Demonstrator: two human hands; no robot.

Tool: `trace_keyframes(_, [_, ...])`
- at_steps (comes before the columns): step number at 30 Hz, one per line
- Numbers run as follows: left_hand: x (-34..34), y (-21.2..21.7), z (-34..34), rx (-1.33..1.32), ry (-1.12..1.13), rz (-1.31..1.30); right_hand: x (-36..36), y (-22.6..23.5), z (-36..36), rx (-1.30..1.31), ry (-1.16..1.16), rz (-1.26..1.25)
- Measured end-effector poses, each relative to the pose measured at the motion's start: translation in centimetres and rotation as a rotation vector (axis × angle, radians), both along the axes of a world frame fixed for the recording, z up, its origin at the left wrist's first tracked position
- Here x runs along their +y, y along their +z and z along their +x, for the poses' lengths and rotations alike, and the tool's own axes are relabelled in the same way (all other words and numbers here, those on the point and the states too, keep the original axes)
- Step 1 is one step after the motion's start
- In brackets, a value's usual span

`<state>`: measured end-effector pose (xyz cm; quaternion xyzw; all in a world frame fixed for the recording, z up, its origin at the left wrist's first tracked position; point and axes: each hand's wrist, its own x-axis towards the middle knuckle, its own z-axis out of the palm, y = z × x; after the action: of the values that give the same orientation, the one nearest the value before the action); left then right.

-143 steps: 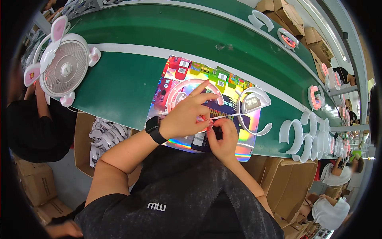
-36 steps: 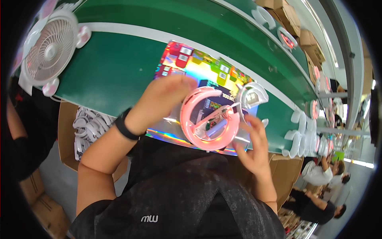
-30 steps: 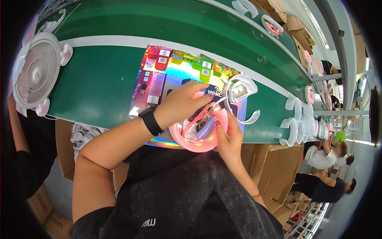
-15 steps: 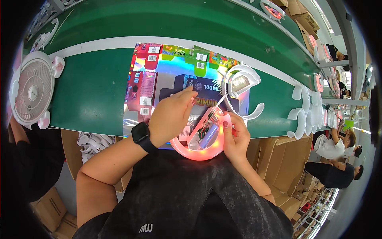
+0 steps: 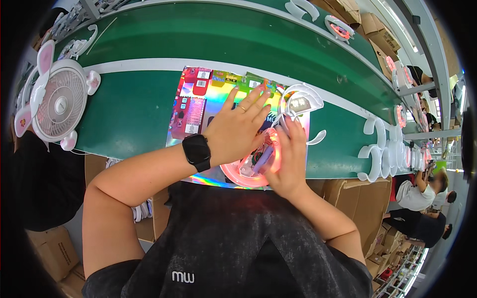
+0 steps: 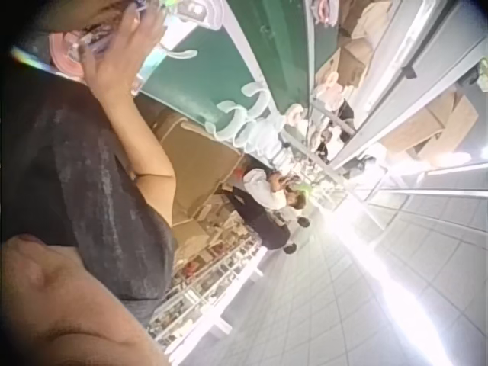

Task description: Assembling LED light strips and internal wiring into plastic headband frames at a factory workstation.

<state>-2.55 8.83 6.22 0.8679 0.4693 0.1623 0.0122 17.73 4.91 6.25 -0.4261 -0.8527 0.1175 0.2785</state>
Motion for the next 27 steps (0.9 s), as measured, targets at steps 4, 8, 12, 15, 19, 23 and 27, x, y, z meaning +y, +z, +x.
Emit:
trace_keyframes(4, [-0.7,-1.0,0.3,-0.126,-0.079,-0.146,-0.8,0.0,-1.8,-0.248,0.203,-0.041])
trace_keyframes(8, [0.9,-1.2,0.3,-0.144,-0.11,-0.262,1.4,0.0,-2.6,-0.209,0.186,-0.023])
trace_keyframes(12, [1.6,-1.3,-0.3,-0.381,-0.061,-0.441,1.4,-0.9,-1.6,-0.188,0.221,-0.017])
trace_keyframes(15, [2.2,-4.5,-1.7,-0.985,0.074,-0.405,4.1,-0.7,-1.6,-0.284,0.006,0.051])
trace_keyframes(19, [0.8,-4.8,-1.1,-0.293,0.143,-0.182,13.8,-2.4,3.6,-0.306,-0.321,0.243])
trace_keyframes(23, [0.4,-5.2,-0.8,-0.165,0.077,-0.187,24.9,-3.7,10.4,-0.374,-0.714,0.124])
trace_keyframes(27, [0.2,-5.0,-1.2,-0.156,0.144,-0.153,31.3,-1.0,8.3,-0.642,-0.897,0.158])
